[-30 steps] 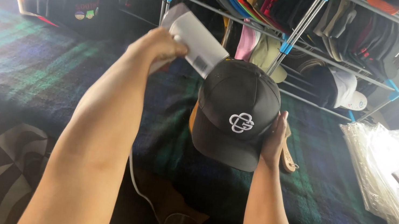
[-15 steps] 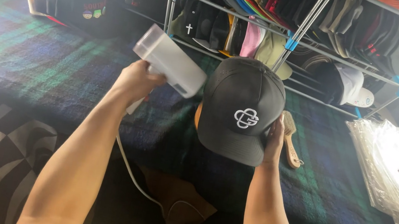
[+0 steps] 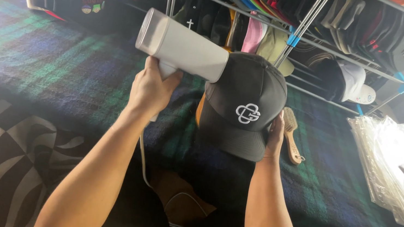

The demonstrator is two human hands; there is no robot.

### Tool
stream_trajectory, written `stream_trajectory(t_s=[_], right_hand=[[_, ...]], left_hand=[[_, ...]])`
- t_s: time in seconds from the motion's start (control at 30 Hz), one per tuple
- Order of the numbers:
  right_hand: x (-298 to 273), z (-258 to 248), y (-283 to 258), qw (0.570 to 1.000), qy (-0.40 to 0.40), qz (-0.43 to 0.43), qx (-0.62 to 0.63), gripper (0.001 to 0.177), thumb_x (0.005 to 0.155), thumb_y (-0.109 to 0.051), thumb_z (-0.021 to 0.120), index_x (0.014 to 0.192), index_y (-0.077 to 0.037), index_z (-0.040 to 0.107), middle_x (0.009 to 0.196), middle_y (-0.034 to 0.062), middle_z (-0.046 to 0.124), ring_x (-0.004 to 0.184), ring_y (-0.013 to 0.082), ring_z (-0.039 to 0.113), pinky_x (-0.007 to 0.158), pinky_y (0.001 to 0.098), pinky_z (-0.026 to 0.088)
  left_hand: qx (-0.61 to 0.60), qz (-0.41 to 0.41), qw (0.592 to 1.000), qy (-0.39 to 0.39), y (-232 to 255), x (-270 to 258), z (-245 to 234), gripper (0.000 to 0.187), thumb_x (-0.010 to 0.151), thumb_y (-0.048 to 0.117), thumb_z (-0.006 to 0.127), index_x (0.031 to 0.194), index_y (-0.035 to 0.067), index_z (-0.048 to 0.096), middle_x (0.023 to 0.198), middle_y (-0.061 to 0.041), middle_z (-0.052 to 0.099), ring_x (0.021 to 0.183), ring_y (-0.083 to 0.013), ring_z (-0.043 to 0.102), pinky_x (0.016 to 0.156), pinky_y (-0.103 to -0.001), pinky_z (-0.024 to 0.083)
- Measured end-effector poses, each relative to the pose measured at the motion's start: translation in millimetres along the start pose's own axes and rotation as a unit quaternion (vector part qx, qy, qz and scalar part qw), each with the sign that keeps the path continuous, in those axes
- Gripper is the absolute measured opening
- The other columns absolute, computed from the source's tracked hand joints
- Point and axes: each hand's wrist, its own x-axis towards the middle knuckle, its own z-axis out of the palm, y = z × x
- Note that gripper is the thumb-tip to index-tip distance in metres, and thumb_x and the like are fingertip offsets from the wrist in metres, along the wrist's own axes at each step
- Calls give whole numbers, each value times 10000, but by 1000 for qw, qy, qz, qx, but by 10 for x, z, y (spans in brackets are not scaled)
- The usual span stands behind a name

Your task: Cleaning and reshaping a baseball cap using a heat gun and a brush on a wooden head form

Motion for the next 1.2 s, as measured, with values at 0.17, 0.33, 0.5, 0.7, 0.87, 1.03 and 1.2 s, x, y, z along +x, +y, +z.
stream_trajectory(t_s=[0.17,0.33,0.5,0.7,0.87,1.03,1.2], right_hand=[[65,-35,67,1000,-18,-2,-7,698,1073,-447,454,1648,-193,150,1729,132,96,1594,311,-49,1256,612,-9],[-106,119,-117,1000,-19,3,-1,717,1068,-450,473,1649,-194,138,1733,118,57,1587,317,-90,1252,614,-68],[99,-142,154,1000,-14,19,-11,719,1065,-489,462,1651,-219,145,1734,105,63,1588,291,-80,1267,588,-30],[203,-294,268,999,10,35,25,685,1044,-498,471,1621,-210,240,1678,61,182,1536,227,70,1242,513,73],[244,-342,309,990,48,65,117,657,972,-449,527,1539,-131,432,1546,43,467,1421,188,406,1204,376,322],[208,-211,191,984,67,87,143,649,943,-436,546,1511,-125,504,1472,30,587,1354,185,546,1162,350,440],[215,-246,248,982,-34,51,177,532,1006,-425,525,1437,-119,577,1377,80,649,1305,235,590,1141,411,465]], left_hand=[[-34,0,999,6,-377,-59,180,547,944,405,658,1257,-6,477,1014,-265,680,913,-418,697,782,-554,551],[-51,-2,999,8,-479,-165,183,484,961,376,658,1204,-12,500,808,-160,675,621,-271,719,595,-425,562],[217,87,970,64,-265,-201,-202,494,909,409,699,1189,34,542,1021,-323,701,972,-550,689,838,-658,539],[245,228,938,92,722,-362,-442,462,936,407,725,1164,51,539,925,-237,718,860,-497,719,665,-626,565],[306,243,920,-30,1423,-156,-349,526,943,414,727,1266,34,560,990,-188,711,894,-447,683,728,-591,564],[375,270,885,-58,1522,143,-81,483,932,378,698,1259,39,588,1007,-171,718,909,-461,692,755,-597,584],[366,279,885,-65,1456,212,2,411,910,256,681,1242,28,598,985,-172,716,870,-461,700,713,-600,590]])
